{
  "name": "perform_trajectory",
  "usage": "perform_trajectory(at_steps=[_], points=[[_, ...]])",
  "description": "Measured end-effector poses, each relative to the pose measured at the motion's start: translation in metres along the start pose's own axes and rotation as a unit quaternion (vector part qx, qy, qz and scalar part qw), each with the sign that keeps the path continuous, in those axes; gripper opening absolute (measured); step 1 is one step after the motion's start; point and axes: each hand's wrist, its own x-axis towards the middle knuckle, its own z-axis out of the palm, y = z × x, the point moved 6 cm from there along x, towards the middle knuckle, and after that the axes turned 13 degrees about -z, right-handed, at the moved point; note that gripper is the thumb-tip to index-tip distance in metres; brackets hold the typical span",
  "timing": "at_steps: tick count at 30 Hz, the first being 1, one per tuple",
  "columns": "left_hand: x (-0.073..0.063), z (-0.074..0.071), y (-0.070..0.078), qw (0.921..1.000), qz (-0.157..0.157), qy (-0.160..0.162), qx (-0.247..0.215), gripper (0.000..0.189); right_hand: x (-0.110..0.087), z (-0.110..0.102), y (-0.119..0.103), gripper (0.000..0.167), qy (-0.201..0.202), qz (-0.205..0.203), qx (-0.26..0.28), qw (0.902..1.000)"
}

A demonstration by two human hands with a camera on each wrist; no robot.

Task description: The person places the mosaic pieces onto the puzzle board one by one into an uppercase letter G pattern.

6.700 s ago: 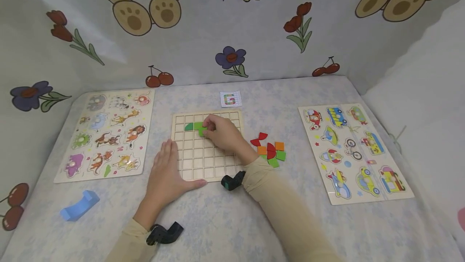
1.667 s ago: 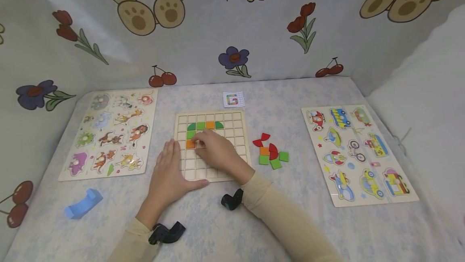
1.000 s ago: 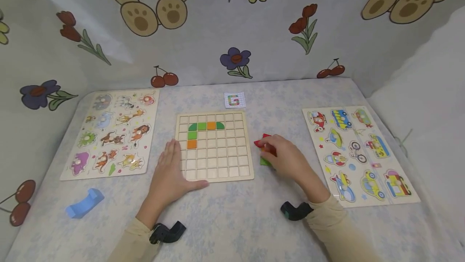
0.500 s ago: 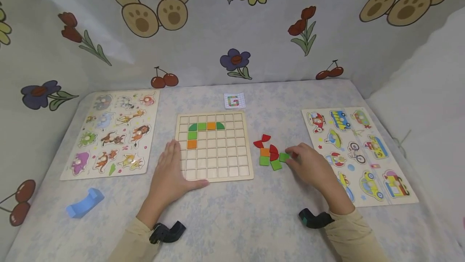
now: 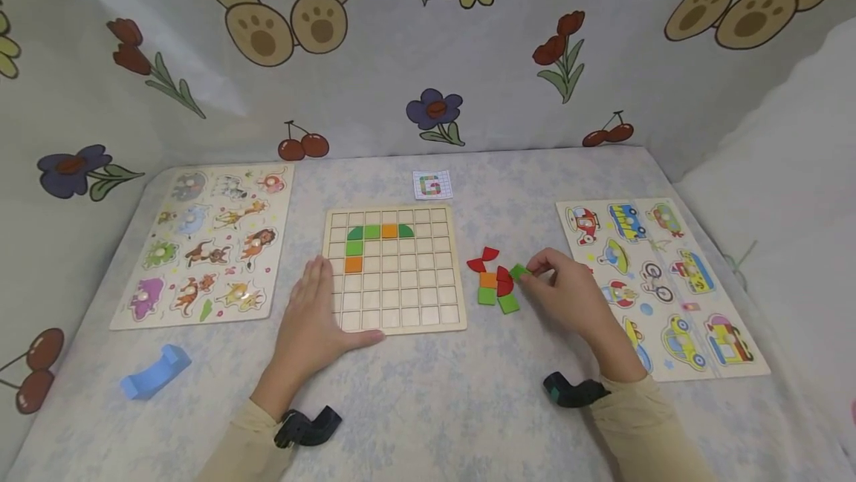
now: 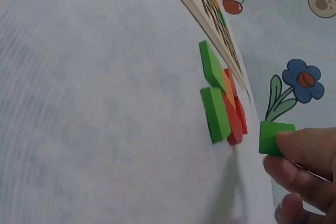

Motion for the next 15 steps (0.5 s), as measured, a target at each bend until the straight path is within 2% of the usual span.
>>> perform_trajectory(at_steps=[6,11,15], points=[[0.001,0.001,0.000,1.0000,0.002,0.000,0.000,0.153,0.026,0.020,-0.026,0.017,-0.017,-0.017,0.047,0.9986],[0.001,0.002,0.000,1.0000,-0.001,-0.005,0.005,0.154,0.052,0.055,-0.068,0.011,-0.051,-0.056,0.108,0.9913],[0.001,0.001,0.000,0.9999,-0.004,-0.007,0.010,0.153,0.070,0.087,-0.104,0.008,-0.087,-0.087,0.131,0.9837]])
